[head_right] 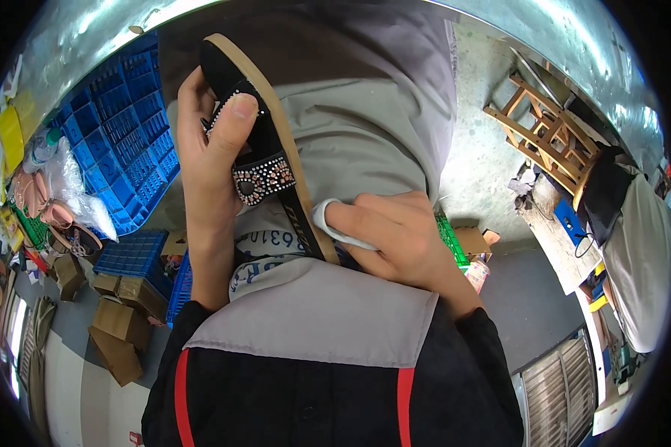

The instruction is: Cleaning and inspecting sandals on a manufacturing line.

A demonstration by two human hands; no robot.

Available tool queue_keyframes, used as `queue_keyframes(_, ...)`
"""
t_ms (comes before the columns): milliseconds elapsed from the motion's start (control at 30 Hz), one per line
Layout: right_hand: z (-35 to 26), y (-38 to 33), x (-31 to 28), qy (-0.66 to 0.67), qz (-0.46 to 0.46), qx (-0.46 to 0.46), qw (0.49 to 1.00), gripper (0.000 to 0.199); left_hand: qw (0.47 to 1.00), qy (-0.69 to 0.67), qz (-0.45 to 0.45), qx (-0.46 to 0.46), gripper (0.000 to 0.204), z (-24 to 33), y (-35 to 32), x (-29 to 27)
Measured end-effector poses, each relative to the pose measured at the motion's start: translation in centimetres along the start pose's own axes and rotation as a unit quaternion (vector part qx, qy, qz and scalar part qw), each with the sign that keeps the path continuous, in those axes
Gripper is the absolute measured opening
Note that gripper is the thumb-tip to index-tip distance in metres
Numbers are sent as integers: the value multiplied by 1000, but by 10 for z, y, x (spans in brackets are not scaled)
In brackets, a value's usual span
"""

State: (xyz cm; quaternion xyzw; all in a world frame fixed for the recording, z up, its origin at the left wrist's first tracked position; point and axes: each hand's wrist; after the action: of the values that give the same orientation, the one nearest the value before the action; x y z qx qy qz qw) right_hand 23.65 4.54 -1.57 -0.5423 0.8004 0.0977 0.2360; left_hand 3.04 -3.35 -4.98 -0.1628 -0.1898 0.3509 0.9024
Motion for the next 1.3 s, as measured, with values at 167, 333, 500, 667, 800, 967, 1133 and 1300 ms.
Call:
queue_keyframes(167,-3,0,-4,15,-13,-6,1000,29,999,31,-7,27,68,1,-2,1)
queue_keyframes(333,4,-13,5,55,-2,-11,998,28,1000,12,7,18,68,-1,1,2)
queue_keyframes(500,6,0,7,21,60,-29,998,28,999,30,6,32,68,-2,1,3)
queue_keyframes(667,10,-3,5,33,13,-25,999,31,1000,17,4,15,67,-5,3,0)
queue_keyframes(800,12,-7,6,56,12,-21,998,32,1000,1,5,2,66,-5,3,3)
queue_keyframes(967,11,1,8,12,55,-16,998,35,1000,-2,7,-12,67,-5,7,4)
queue_keyframes(1133,13,-4,3,53,24,-17,998,35,1000,4,8,-3,66,-6,6,2)
queue_keyframes(1300,12,0,6,76,40,-15,996,26,1000,-15,13,-4,66,0,8,5)
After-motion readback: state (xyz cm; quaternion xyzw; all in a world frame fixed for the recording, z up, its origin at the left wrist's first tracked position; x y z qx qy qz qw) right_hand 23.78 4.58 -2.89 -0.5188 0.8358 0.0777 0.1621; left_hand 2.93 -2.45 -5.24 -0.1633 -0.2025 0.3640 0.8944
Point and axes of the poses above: each hand's wrist, its own y-axis towards the middle knuckle, its own x-axis out of the palm, z = x × y, and after that the axes turned 1 degree about -y, right-handed
